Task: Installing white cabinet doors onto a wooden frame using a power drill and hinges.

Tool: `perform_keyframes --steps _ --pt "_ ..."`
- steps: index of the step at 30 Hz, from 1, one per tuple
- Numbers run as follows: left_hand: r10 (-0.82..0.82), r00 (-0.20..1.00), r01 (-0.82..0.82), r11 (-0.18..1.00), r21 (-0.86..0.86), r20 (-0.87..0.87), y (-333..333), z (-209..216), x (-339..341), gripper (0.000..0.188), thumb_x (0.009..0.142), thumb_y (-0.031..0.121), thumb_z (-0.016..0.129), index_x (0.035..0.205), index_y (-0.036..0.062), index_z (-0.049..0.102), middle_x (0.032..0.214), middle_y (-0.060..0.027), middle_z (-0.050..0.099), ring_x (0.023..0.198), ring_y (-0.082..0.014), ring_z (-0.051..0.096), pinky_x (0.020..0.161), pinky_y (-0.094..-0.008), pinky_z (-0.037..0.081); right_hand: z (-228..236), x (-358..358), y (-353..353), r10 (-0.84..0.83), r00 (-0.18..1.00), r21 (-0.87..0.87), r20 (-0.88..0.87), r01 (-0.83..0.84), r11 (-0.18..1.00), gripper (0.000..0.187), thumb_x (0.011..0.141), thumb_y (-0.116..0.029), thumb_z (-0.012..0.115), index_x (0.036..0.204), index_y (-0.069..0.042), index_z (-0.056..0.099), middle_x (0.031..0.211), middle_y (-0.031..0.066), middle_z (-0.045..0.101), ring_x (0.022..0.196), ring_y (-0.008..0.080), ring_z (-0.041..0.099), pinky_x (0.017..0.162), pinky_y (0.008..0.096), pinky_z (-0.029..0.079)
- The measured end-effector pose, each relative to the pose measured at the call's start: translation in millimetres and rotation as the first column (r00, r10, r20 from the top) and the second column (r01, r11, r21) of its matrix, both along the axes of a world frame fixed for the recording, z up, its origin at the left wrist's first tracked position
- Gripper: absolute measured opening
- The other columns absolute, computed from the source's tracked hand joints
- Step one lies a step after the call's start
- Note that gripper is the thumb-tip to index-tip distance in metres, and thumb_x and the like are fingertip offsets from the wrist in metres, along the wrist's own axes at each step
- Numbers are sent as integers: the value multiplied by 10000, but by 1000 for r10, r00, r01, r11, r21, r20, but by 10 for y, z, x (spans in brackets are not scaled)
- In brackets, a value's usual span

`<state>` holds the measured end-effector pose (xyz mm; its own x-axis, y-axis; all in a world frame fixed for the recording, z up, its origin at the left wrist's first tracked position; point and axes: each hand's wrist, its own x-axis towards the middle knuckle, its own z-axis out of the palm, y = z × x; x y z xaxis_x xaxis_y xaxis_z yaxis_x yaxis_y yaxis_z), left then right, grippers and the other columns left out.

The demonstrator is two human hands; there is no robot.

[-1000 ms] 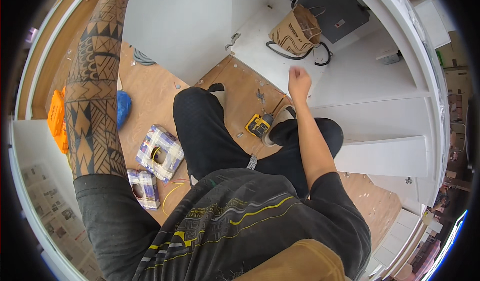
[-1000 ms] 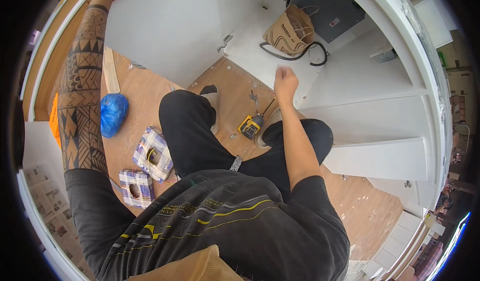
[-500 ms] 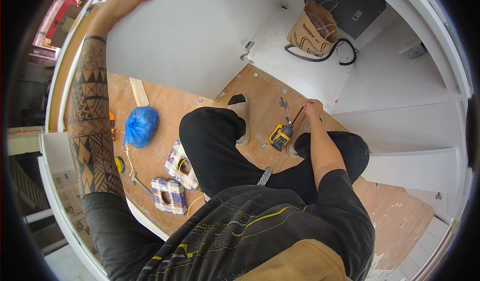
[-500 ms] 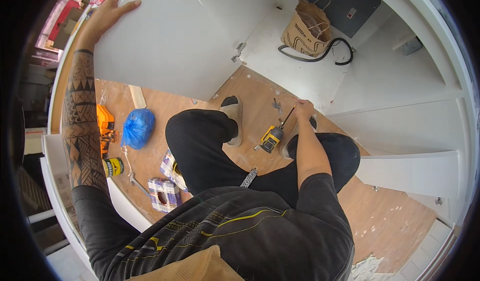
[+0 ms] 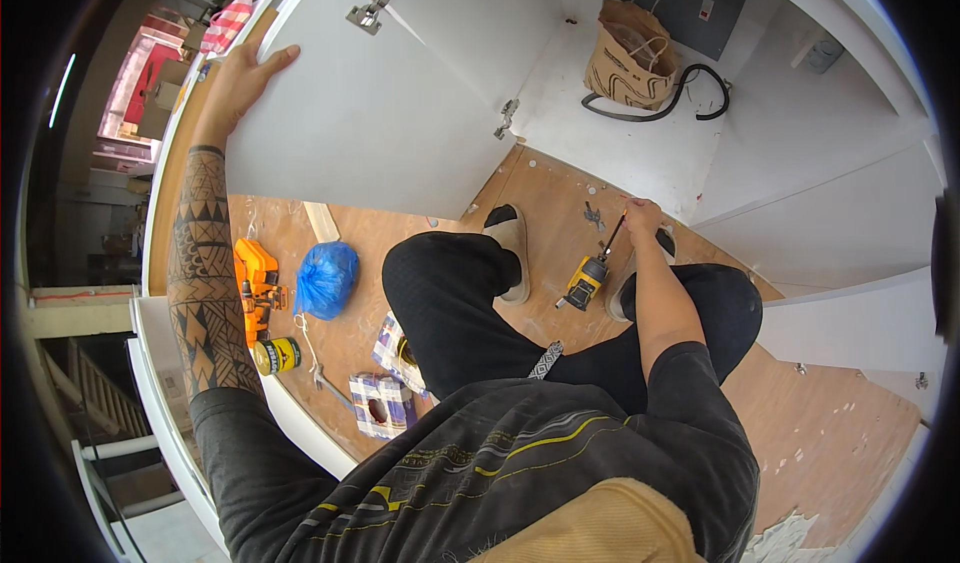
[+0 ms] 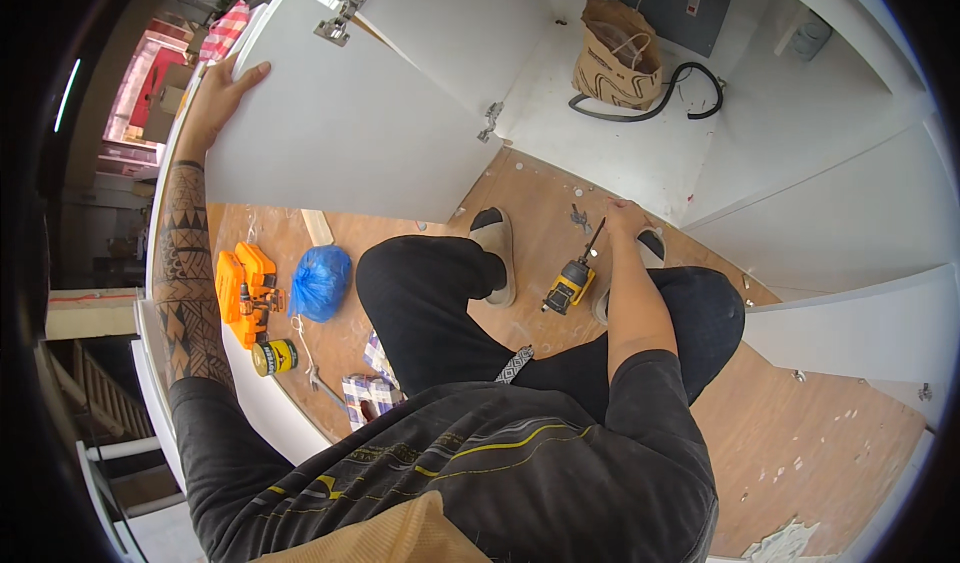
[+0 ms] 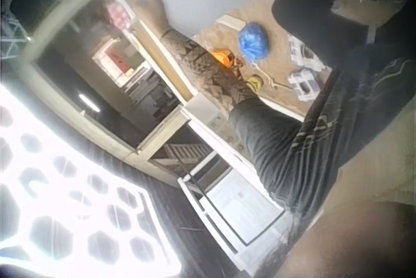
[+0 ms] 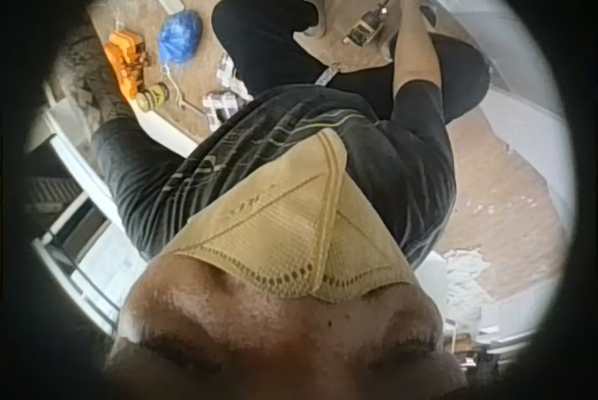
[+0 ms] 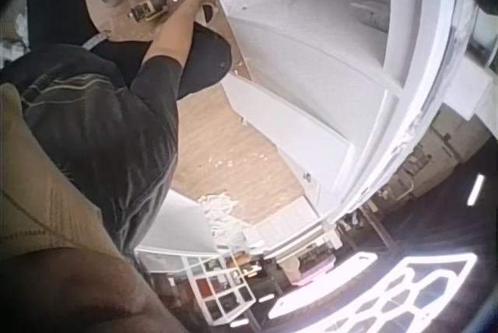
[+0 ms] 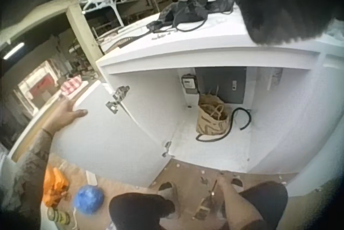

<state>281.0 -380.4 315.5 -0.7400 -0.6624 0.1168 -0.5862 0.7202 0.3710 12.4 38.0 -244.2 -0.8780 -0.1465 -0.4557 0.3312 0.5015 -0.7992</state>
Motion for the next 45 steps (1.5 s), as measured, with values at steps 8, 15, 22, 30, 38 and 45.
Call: perform_keyframes --steps 8,15,22,30,38,45 --pt "23 990 -13 997 74 -137 20 -166 68 450 952 335 743 1158 -60 680 914 -126 756 731 -159 725 648 -305 573 -244 -177 -19 -42 998 11 48 41 999 164 858 -134 760 946 -3 717 797 119 722 610 188 698 522 328 618" --pt "62 992 -57 997 44 -110 44 -167 -72 446 954 337 738 1162 -54 684 929 -134 763 743 -171 731 669 -315 574 -754 -435 17 111 994 39 16 -112 993 126 915 -128 690 944 -7 702 769 88 698 585 151 661 470 278 532" --pt "87 996 -89 994 -69 -37 190 -88 -111 490 933 397 738 1105 -61 705 859 -152 762 707 -204 734 669 -347 569 -918 -285 -134 213 973 -26 88 -212 977 114 935 -101 629 957 -13 699 735 77 667 562 152 623 462 275 478" --pt "115 993 -114 988 -106 2 175 -84 -149 555 902 464 745 1082 -60 717 845 -172 759 707 -235 739 691 -370 567 -533 -48 -175 21 986 -117 164 -2 993 270 853 -273 631 671 -102 735 612 38 692 539 159 664 572 307 523" --pt "163 986 -151 965 -212 40 264 -66 -260 558 902 471 738 1098 -51 720 858 -171 762 738 -252 747 718 -384 572 -227 -48 -130 73 977 -116 200 -51 992 125 916 -104 653 978 -3 692 773 91 688 609 187 660 494 302 520" --pt "181 982 -171 973 -155 49 359 -57 -313 503 918 379 754 1165 -56 700 945 -161 773 778 -216 750 726 -356 583 -153 5 -120 -20 972 -235 236 78 969 84 897 -102 675 868 -24 658 760 99 681 603 187 659 497 303 528"
